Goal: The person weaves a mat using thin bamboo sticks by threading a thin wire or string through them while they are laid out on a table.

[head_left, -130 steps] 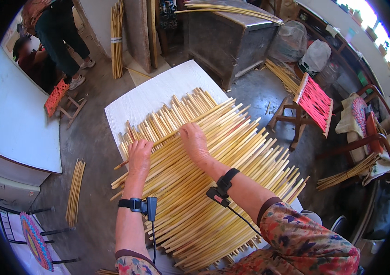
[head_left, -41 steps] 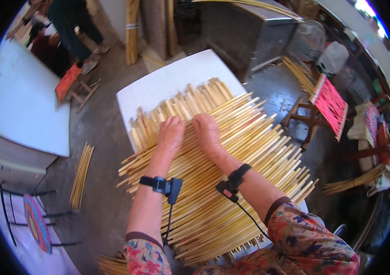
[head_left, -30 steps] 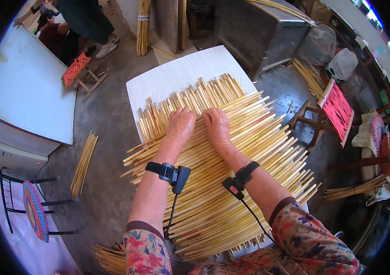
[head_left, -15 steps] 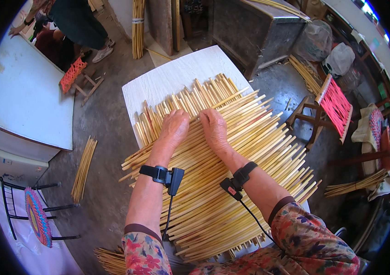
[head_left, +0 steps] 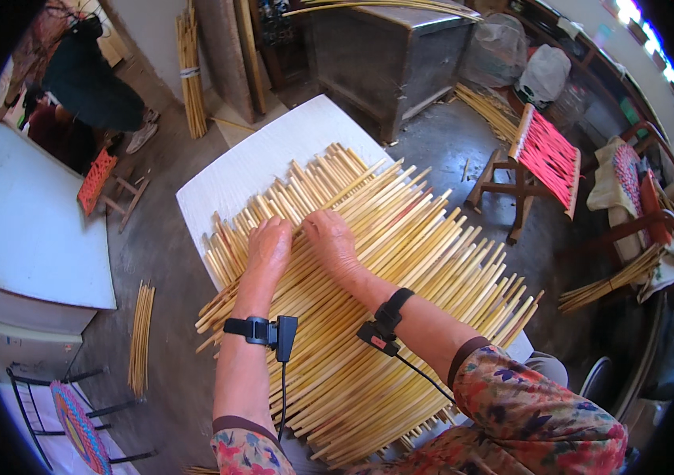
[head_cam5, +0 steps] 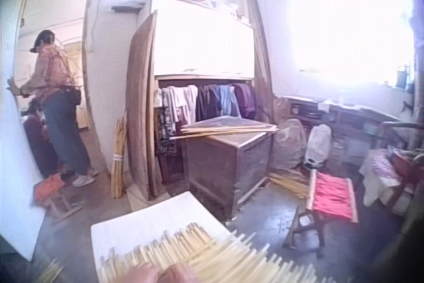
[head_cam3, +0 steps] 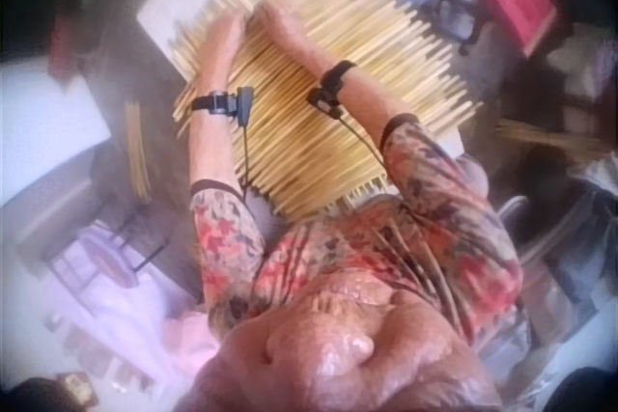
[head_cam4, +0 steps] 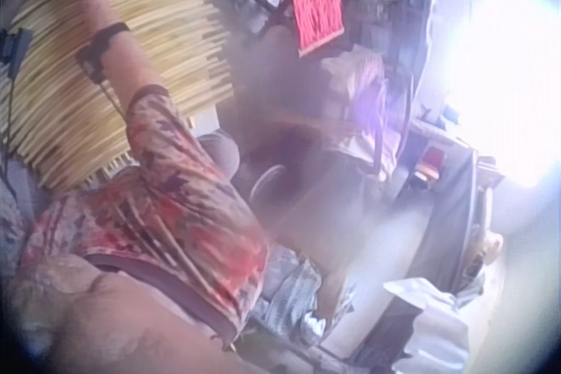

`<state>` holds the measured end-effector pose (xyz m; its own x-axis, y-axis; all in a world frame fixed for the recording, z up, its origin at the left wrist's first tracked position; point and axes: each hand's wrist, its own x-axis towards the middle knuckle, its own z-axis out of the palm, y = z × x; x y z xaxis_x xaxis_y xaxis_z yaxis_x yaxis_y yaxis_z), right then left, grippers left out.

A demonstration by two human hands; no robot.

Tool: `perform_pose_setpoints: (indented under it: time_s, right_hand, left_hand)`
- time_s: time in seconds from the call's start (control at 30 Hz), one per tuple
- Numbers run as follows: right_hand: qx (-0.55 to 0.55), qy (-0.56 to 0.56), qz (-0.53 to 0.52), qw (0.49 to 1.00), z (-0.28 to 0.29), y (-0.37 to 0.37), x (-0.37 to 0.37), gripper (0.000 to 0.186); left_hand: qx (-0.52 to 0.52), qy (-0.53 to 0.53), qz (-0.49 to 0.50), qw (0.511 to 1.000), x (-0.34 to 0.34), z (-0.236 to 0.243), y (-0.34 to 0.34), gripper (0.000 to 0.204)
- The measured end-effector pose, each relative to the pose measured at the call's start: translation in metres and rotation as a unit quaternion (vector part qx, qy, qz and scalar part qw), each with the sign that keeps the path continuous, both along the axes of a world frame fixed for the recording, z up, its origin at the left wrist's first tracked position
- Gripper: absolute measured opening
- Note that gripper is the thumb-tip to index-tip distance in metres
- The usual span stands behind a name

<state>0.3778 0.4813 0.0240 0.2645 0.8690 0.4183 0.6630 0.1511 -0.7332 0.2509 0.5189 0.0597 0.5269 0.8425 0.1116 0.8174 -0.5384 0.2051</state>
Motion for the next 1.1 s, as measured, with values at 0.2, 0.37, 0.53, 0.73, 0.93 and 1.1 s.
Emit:
perform_pose_setpoints:
  time_s: [0.2,0.37,0.53,0.73,0.93,1.1]
  right_hand:
    - [0.024,0.010,0.004,1.000,0.000,0.000,0.000,0.006]
    - [0.010,0.049,0.015,0.999,0.004,-0.002,0.001,0.009]
    - [0.005,0.182,0.040,0.982,0.015,-0.003,-0.001,0.008]
    - [0.074,0.095,0.037,0.992,0.035,-0.006,0.008,0.008]
    - [0.038,0.074,0.099,0.992,0.054,-0.036,0.008,0.010]
    - [0.050,0.126,0.155,0.978,0.047,-0.054,0.006,0.009]
  left_hand:
    - [0.037,0.011,-0.025,0.999,-0.001,-0.004,0.000,0.008]
    - [0.061,0.006,-0.036,0.998,-0.005,-0.004,-0.002,0.006]
    - [0.082,-0.035,-0.032,0.996,-0.017,0.010,-0.007,0.006]
    - [0.024,-0.080,0.040,0.996,-0.027,0.034,-0.026,0.007]
    - [0.000,-0.210,0.072,0.975,-0.035,0.055,-0.061,0.007]
    - [-0.096,-0.330,0.135,0.929,-0.038,0.047,-0.087,0.010]
